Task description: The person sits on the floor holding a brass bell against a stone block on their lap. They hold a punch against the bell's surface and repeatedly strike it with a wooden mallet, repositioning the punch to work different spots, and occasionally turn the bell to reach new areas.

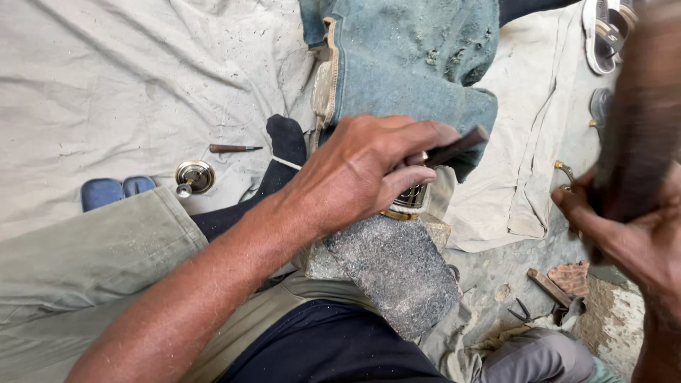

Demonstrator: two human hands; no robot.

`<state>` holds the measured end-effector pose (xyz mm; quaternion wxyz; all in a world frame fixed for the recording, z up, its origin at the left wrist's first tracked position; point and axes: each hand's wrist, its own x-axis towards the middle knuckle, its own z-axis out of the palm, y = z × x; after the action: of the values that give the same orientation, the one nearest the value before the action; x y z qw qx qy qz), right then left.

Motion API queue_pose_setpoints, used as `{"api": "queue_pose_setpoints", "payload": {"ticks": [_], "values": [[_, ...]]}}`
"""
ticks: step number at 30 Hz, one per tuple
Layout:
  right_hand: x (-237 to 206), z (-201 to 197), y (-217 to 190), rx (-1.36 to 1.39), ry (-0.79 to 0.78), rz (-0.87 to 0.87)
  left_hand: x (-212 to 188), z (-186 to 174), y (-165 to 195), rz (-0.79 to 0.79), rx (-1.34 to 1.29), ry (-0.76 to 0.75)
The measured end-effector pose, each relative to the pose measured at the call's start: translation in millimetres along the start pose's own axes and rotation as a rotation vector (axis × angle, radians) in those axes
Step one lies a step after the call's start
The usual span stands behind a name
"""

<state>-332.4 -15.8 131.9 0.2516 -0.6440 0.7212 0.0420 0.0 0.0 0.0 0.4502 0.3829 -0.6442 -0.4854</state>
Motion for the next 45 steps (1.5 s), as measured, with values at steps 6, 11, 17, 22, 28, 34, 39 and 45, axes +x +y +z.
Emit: {"api": "queue_pose_setpoints", "payload": {"ticks": [6, 11, 17, 22, 28, 34, 39, 45], "values": [[-40, 16, 19, -0.270, 0.139, -0.291, 7, -2, 0, 0.128, 0.070, -0.126], [-62, 35, 30, -0.278, 0.282, -0.323, 11, -7, 3, 0.242, 0.145, -0.223], [-64, 59, 32, -0.163, 0.306, -0.391, 2, -10, 0, 0.257, 0.111, -0.234], [-59, 49, 15, 0.380, 0.155, -0.188, -34, -5, -6, -0.090, -0.220, 0.196], [-23, 18, -27, 0.589, 0.061, -0.391, -41, 9, -8, -0.221, -0.401, 0.268], [36, -7, -64, -0.071, -0.085, -0.377, -33, 3, -14, -0.229, -0.293, 0.209], [61, -4, -86, -0.249, 0.063, -0.604, -28, -4, -19, -0.230, -0.275, 0.181], [96, -11, -115, -0.495, -0.217, -0.576, -30, -3, -23, -0.207, -0.272, 0.234]]}}
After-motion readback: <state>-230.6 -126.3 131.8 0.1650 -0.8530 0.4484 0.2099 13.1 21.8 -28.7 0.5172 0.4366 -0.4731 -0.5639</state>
